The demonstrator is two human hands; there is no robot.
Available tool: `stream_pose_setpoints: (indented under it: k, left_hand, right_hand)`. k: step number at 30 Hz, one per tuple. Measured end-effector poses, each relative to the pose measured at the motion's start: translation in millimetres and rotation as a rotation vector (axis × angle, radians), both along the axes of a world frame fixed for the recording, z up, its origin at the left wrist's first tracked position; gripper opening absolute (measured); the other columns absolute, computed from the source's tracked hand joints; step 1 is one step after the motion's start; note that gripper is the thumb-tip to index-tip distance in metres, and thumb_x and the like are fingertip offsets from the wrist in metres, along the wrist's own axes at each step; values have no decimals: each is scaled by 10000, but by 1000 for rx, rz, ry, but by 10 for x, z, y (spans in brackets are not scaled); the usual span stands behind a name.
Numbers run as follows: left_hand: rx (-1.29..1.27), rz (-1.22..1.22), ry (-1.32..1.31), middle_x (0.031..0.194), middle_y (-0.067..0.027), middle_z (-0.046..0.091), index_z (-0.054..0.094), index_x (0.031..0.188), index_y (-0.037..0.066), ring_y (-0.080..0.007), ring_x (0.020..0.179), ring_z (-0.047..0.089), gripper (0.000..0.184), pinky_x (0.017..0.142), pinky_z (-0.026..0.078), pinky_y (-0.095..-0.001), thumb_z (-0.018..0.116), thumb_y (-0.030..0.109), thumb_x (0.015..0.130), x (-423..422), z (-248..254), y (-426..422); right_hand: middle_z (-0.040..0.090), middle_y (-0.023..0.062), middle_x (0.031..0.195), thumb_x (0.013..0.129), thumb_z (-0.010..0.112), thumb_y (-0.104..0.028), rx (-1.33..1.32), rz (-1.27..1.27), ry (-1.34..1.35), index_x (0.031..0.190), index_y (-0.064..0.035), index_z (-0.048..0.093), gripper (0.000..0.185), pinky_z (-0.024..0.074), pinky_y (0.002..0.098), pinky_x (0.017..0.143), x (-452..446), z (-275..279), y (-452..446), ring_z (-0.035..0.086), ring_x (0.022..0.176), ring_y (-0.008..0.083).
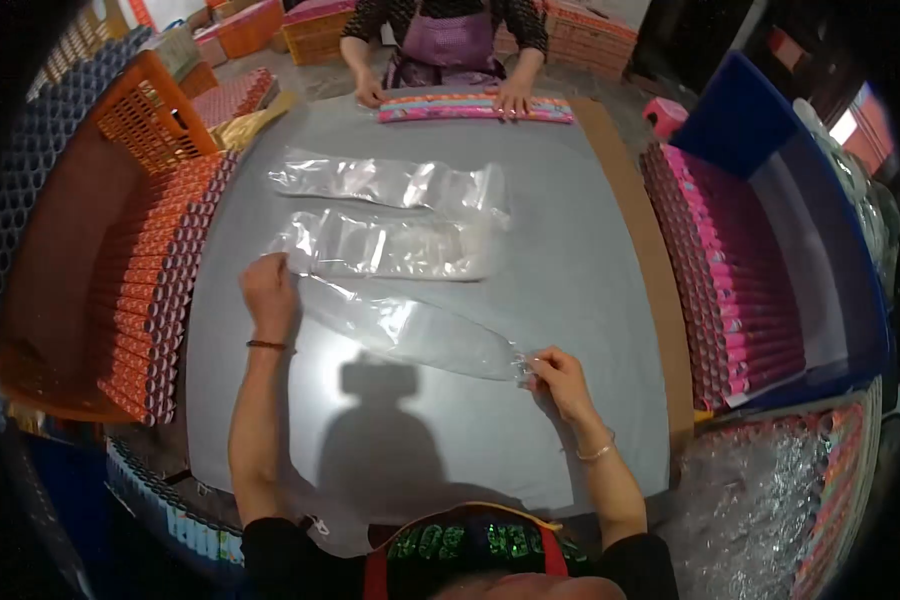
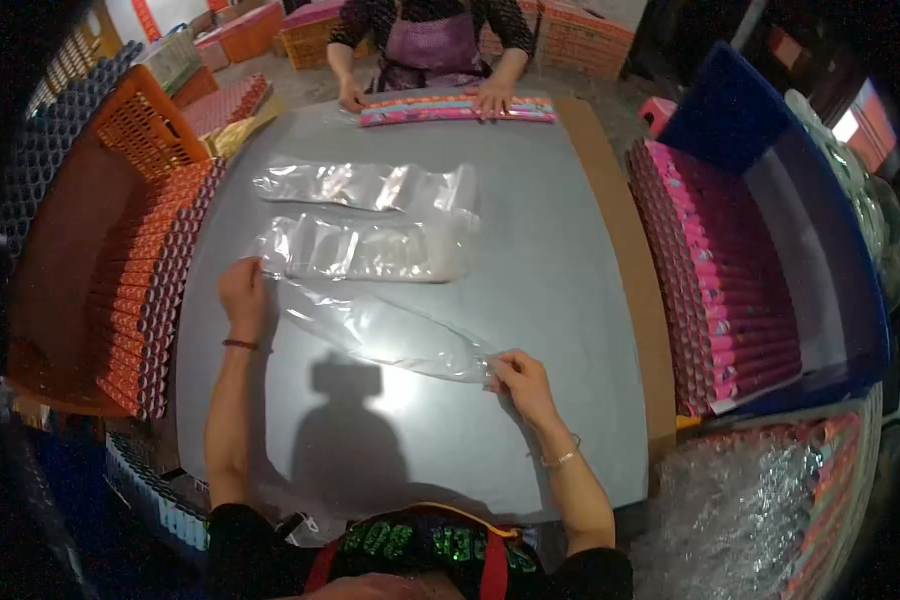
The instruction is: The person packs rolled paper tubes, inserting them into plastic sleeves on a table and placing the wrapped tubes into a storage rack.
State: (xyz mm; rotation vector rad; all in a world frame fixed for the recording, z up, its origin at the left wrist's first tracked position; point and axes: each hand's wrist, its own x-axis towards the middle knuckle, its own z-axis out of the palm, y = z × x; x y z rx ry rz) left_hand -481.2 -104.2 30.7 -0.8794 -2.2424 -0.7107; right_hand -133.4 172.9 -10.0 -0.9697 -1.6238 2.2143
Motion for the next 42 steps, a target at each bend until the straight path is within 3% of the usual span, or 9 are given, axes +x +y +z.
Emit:
stream_pose_setpoints:
  k: [8, 12, 15, 17, 22, 24, 26, 30, 42]
  left_hand:
    - [-358, 169, 144, 1058, -89, 585, 578, 1026, 86, -240, 1006, 529, 244, 837, 354, -473, 592, 98, 782, 740, 203, -362]
    - [-92, -389, -586, 680, -88, 563, 562, 786, 64, -286, 589, 534, 281, 543, 426, -361, 729, 289, 759, 1774, 7, 160]
    - [-237, -329, -842, 664, -95, 555, 554, 757, 45, -225, 568, 526, 339, 551, 432, -331, 760, 314, 747, 2072, 90, 284]
    - [-20, -549, -1196, 667, -102, 562, 552, 736, 25, -180, 582, 528, 335, 563, 437, -310, 760, 286, 762, 2058, -65, 255]
    - [-142, -590, -1034, 712, -102, 590, 578, 792, 8, -170, 601, 543, 220, 577, 445, -287, 692, 194, 816, 2097, -127, 153]
    - [110, -469, -934, 760, -97, 600, 593, 807, 22, -183, 613, 559, 141, 579, 455, -300, 659, 146, 817, 2124, -186, 123]
    - [88, -286, -748, 771, -101, 583, 607, 831, 60, -253, 649, 576, 51, 591, 462, -341, 624, 105, 814, 2142, -129, 111]
    - [138, -344, -395, 820, -90, 608, 616, 965, 55, -258, 689, 570, 174, 616, 455, -340, 624, 47, 791, 2309, -135, 263]
    - [201, -346, -400, 798, -91, 619, 588, 1097, 24, -247, 695, 564, 318, 663, 444, -350, 592, -16, 781, 2477, -23, 383]
  right_hand:
    - [570, 67, 786, 868, 611, -51, -127, 85, 53, 778, -24, 510, 138, 511, 266, 623, -207, 24, -606, 554, 673, 128]
    - [562, 56, 799, 848, 605, -35, -27, 192, 127, 747, -29, 487, 156, 524, 267, 632, -429, -219, -1046, 571, 702, 126]
    - [592, 66, 859, 891, 589, -133, -120, 325, 129, 812, -28, 546, 139, 534, 266, 694, -455, 44, -1147, 592, 739, 126]
    - [600, 71, 880, 915, 570, -180, -275, 376, 140, 864, -16, 568, 172, 538, 261, 728, -391, -20, -1126, 613, 781, 135]
    - [611, 58, 939, 948, 545, -263, -262, 362, 85, 953, 10, 616, 282, 544, 267, 778, -282, -58, -1061, 618, 829, 125]
    - [616, 55, 934, 914, 586, -242, -201, 384, 80, 905, 17, 626, 262, 527, 262, 724, -250, -112, -971, 588, 786, 110]
    - [603, 68, 872, 844, 638, -208, 212, 339, -82, 852, 12, 628, 220, 502, 283, 686, -210, -21, -963, 561, 753, 122]
    - [592, 89, 759, 808, 628, -90, 1003, 88, 161, 1039, -35, 570, 244, 459, 291, 582, -253, 221, -1146, 575, 626, 190]
    - [607, 75, 869, 818, 633, -136, 948, 177, 17, 986, -51, 618, 189, 473, 313, 654, -300, 202, -787, 585, 710, 209]
